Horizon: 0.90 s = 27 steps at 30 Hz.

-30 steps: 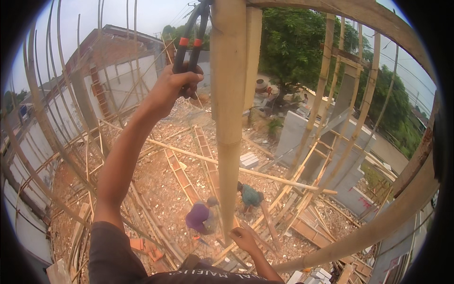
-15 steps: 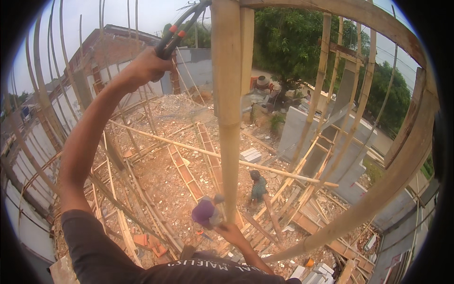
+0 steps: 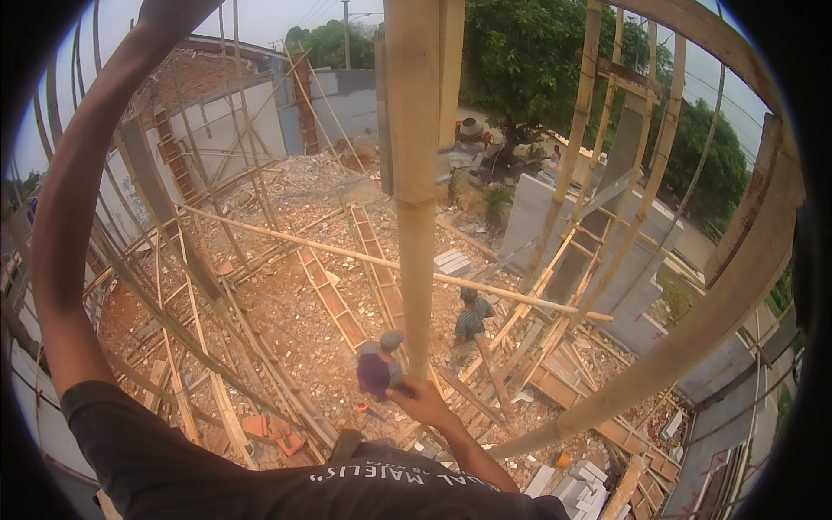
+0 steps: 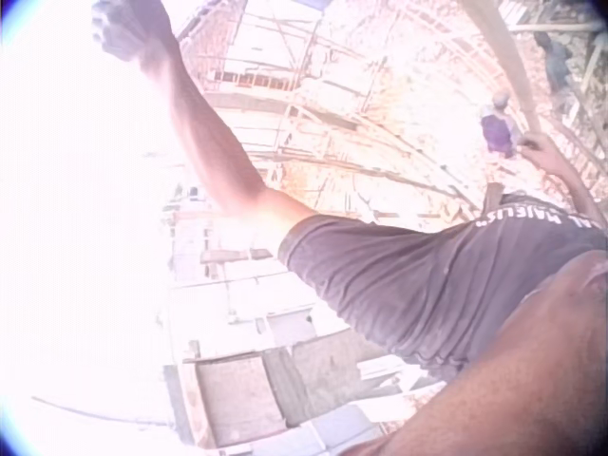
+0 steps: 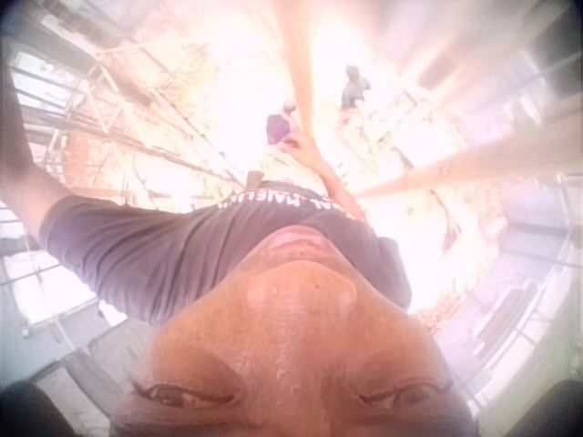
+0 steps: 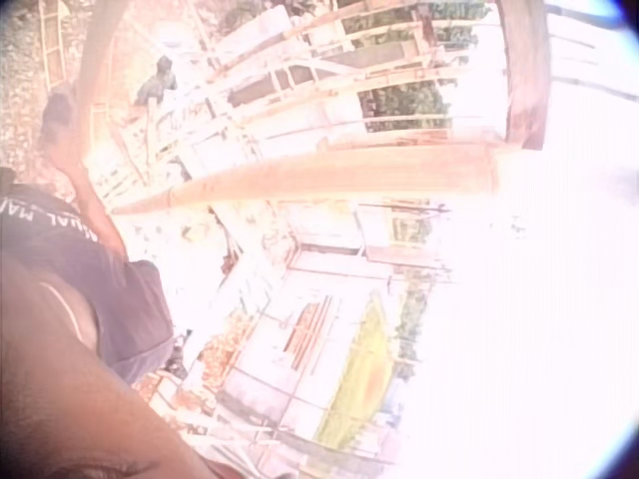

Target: The person uses pliers to cut and tie wire around bamboo poles to assemble a scaffolding structure. They repeatedly wrap wire around joints and tighten it to secure the poles in place.

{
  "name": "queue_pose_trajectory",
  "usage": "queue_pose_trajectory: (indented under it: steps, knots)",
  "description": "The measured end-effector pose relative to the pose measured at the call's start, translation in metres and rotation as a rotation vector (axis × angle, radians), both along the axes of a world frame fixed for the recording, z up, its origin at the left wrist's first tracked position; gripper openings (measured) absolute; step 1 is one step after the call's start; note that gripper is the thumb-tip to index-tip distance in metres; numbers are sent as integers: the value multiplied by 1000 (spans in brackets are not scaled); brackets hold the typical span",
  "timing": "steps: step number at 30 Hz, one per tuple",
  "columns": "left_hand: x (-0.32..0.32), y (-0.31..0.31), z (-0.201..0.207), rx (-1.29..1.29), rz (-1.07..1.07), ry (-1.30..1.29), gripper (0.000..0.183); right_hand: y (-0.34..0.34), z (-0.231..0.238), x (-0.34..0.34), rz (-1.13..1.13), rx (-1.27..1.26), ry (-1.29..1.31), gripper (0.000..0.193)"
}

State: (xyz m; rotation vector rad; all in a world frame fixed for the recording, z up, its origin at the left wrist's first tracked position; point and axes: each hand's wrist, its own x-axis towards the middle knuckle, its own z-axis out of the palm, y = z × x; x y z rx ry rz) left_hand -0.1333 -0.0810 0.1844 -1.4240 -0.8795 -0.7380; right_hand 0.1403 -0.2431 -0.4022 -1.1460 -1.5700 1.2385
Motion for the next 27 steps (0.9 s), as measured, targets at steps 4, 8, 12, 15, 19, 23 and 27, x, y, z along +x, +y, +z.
queue_pose_trajectory:
  steps: [4, 8, 12, 15, 19, 23, 27]
  knots:
    - [-6, -17, 4, 241, 66, 120, 22, 73, 127, -14, -47, 421, 165, 23]
    - [15, 0, -33, 228, -118, 149, 17, 119, 299, -33, 36, 692, 603, 23]
    - [26, -15, -30, 213, 160, 163, 18, 216, 431, -82, 400, 744, 920, 54]
    - [25, -11, -36, 266, 117, 193, 17, 212, 485, -118, 607, 446, 1389, 28]
    - [35, -29, -46, 107, 194, 93, 17, 222, 545, -143, 581, 492, 1489, 27]
    - [45, -54, -37, -461, 132, -10, 26, 229, 541, -148, 518, 530, 1520, 31]
    - [52, -91, -6, -992, 90, -168, 36, 214, 545, -149, 663, 432, 1538, 32]
